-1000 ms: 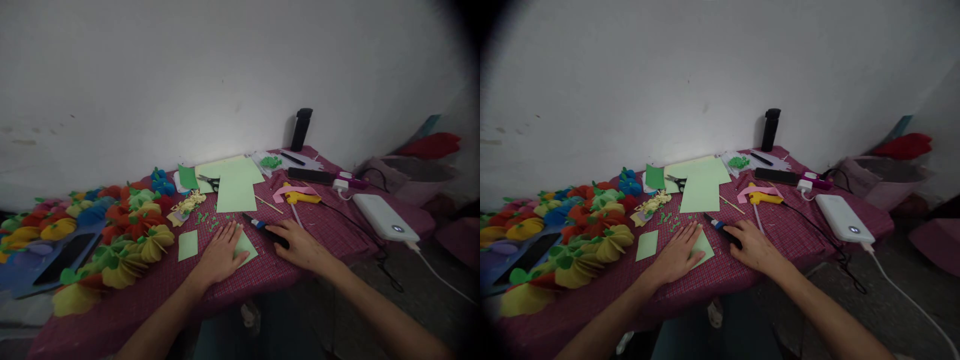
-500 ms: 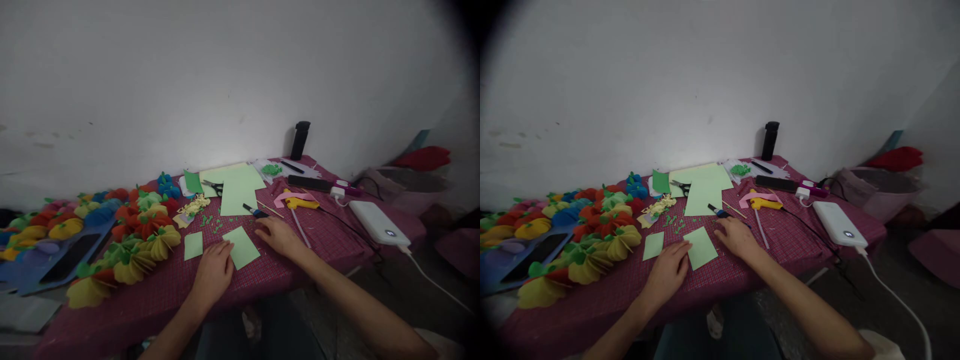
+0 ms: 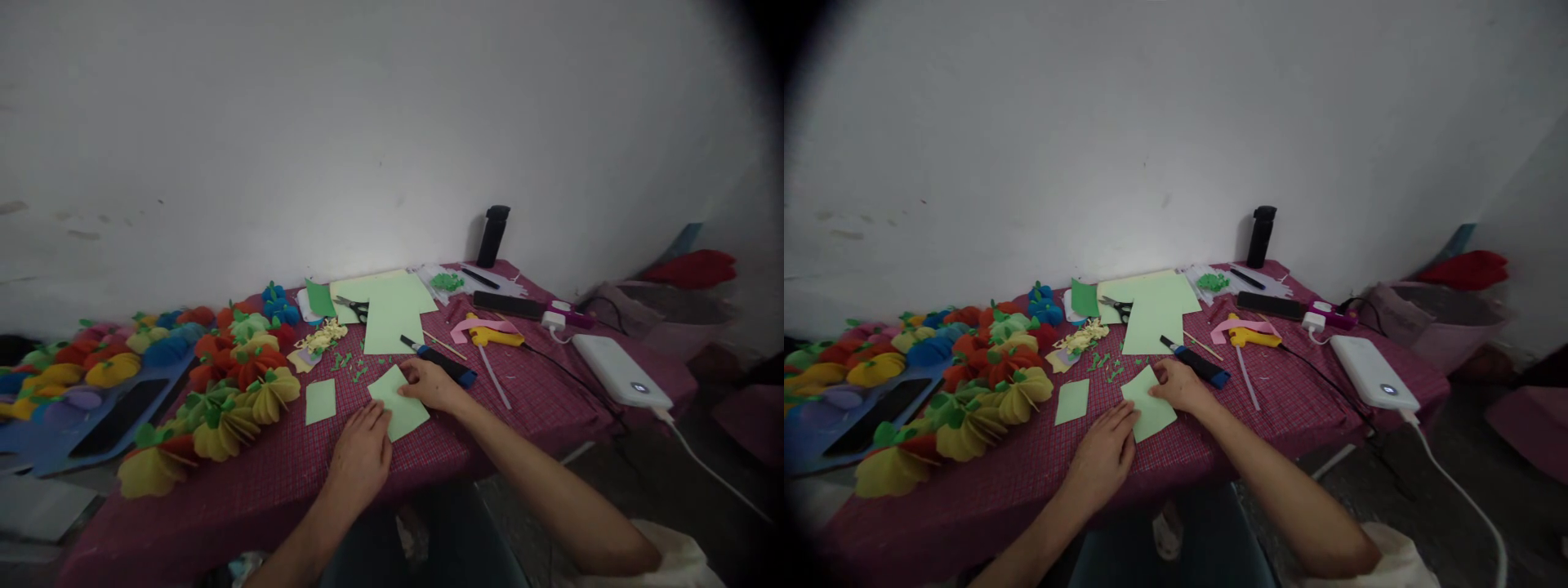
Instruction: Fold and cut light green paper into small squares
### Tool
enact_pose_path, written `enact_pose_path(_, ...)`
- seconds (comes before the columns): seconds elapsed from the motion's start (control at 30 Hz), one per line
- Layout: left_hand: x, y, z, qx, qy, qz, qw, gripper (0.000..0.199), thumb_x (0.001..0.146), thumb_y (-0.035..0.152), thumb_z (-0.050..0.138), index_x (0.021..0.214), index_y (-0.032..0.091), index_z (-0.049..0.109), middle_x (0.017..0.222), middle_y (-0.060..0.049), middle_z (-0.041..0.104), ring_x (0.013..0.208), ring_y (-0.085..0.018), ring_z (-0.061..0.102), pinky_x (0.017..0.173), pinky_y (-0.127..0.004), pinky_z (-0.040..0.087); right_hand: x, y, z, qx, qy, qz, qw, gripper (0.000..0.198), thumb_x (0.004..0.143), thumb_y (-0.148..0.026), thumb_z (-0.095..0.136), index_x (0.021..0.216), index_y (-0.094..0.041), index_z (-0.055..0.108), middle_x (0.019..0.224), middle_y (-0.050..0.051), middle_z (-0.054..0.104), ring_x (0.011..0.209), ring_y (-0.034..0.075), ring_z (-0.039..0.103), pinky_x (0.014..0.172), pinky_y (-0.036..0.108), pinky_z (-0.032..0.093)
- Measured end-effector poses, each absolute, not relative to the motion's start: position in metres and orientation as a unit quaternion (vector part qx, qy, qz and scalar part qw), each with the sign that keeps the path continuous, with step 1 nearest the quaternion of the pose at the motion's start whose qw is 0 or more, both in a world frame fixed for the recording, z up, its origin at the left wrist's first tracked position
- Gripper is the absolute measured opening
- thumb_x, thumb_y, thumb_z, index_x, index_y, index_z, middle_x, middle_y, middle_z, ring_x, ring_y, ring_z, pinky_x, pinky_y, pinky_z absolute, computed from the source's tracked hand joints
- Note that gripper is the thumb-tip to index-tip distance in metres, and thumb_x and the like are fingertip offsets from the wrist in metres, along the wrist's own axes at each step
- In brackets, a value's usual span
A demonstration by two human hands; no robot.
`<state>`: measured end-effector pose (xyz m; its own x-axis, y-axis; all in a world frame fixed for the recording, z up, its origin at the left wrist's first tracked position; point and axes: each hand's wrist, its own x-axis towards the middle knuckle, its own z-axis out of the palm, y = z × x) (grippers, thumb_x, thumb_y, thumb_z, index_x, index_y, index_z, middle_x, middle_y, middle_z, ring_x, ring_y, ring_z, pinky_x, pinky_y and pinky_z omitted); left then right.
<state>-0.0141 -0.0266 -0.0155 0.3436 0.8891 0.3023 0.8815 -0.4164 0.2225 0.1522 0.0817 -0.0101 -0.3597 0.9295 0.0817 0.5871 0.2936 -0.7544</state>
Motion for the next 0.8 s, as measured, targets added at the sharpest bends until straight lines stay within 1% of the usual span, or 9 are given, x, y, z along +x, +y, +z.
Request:
enact_pose_path(0.13, -0.016, -0.024, -0.012, 0.791, 0.555, 0.253, 0.051, 0.041, 0.079, 0.014, 0.039, 0.120, 0.014, 0.045, 0.126, -0.011, 0.045, 0.116, -0.020, 0.040, 0.097, -0.037, 0.034, 0.156, 0.084, -0.002, -0.482, -0.777, 0.309, 0.263, 0.023, 0.068, -0.021, 0.058, 0.090, -0.017, 0.061, 0.076, 0.002, 0.063, 0.066, 0.013, 0.055, 0.058, 0.021, 0.038)
enact_pose_path(0.23, -0.020, -0.016, -0.004, 0.763, 0.558, 0.312, 0.089, 0.043, 0.080, 0.015, 0.040, 0.123, 0.016, 0.042, 0.124, -0.009, 0.047, 0.114, -0.020, 0.042, 0.096, -0.037, 0.034, 0.160, 0.085, 0.006, -0.478, -0.789, 0.280, 0.264, 0.015, 0.074, -0.021, 0.050, 0.082, -0.017, 0.062, 0.072, 0.002, 0.063, 0.062, 0.013, 0.054, 0.054, 0.020, 0.035)
enact_pose_path(0.37, -0.026, 0.001, 0.008, 0.715, 0.578, 0.373, 0.124, 0.044, 0.080, 0.019, 0.043, 0.125, 0.019, 0.040, 0.120, -0.008, 0.051, 0.110, -0.022, 0.046, 0.093, -0.039, 0.035, 0.167, 0.085, 0.009, -0.508, -0.792, 0.214, 0.260, 0.025, 0.080, -0.027, 0.042, 0.068, -0.017, 0.062, 0.058, 0.001, 0.057, 0.052, 0.012, 0.047, 0.049, 0.022, 0.027)
enact_pose_path(0.47, -0.028, 0.018, 0.011, 0.680, 0.581, 0.416, 0.162, 0.045, 0.079, 0.023, 0.047, 0.124, 0.019, 0.042, 0.121, -0.008, 0.051, 0.110, -0.023, 0.046, 0.091, -0.038, 0.036, 0.173, 0.086, 0.009, -0.519, -0.776, 0.198, 0.298, 0.030, 0.081, -0.033, 0.042, 0.061, -0.017, 0.059, 0.052, -0.001, 0.051, 0.050, 0.012, 0.043, 0.048, 0.022, 0.025)
enact_pose_path(0.53, -0.027, 0.030, 0.011, 0.652, 0.574, 0.448, 0.213, 0.048, 0.078, 0.028, 0.051, 0.124, 0.017, 0.042, 0.122, -0.010, 0.050, 0.110, -0.023, 0.046, 0.089, -0.036, 0.038, 0.176, 0.087, 0.010, -0.509, -0.757, 0.228, 0.342, 0.035, 0.081, -0.038, 0.041, 0.057, -0.016, 0.055, 0.051, -0.002, 0.047, 0.049, 0.011, 0.040, 0.047, 0.022, 0.024)
enact_pose_path(0.63, -0.022, 0.046, 0.013, 0.617, 0.541, 0.467, 0.330, 0.051, 0.075, 0.034, 0.055, 0.120, 0.013, 0.046, 0.114, -0.013, 0.055, 0.101, -0.023, 0.053, 0.082, -0.033, 0.042, 0.175, 0.090, 0.013, -0.467, -0.710, 0.345, 0.397, 0.039, 0.080, -0.045, 0.040, 0.061, -0.015, 0.056, 0.052, -0.002, 0.047, 0.048, 0.010, 0.037, 0.045, 0.021, 0.025)
enact_pose_path(0.67, -0.021, 0.051, 0.014, 0.616, 0.519, 0.463, 0.370, 0.048, 0.074, 0.036, 0.056, 0.116, 0.013, 0.050, 0.108, -0.012, 0.059, 0.095, -0.022, 0.056, 0.079, -0.031, 0.044, 0.173, 0.091, 0.014, -0.451, -0.695, 0.387, 0.405, 0.039, 0.080, -0.046, 0.041, 0.064, -0.015, 0.057, 0.053, -0.002, 0.048, 0.047, 0.009, 0.037, 0.045, 0.021, 0.026)
enact_pose_path(0.73, -0.018, 0.059, 0.017, 0.617, 0.477, 0.448, 0.437, 0.037, 0.072, 0.037, 0.058, 0.100, 0.013, 0.061, 0.092, -0.008, 0.065, 0.082, -0.021, 0.059, 0.071, -0.029, 0.046, 0.168, 0.092, 0.014, -0.420, -0.671, 0.452, 0.412, 0.037, 0.078, -0.046, 0.045, 0.068, -0.014, 0.058, 0.055, -0.002, 0.050, 0.047, 0.009, 0.038, 0.045, 0.021, 0.028)
enact_pose_path(0.8, -0.016, 0.065, 0.018, 0.587, 0.477, 0.454, 0.472, 0.028, 0.068, 0.037, 0.061, 0.082, 0.012, 0.066, 0.076, -0.005, 0.067, 0.069, -0.019, 0.059, 0.062, -0.027, 0.046, 0.163, 0.092, 0.013, -0.381, -0.650, 0.511, 0.414, 0.034, 0.076, -0.045, 0.050, 0.074, -0.013, 0.060, 0.059, -0.001, 0.054, 0.050, 0.009, 0.042, 0.048, 0.021, 0.032)
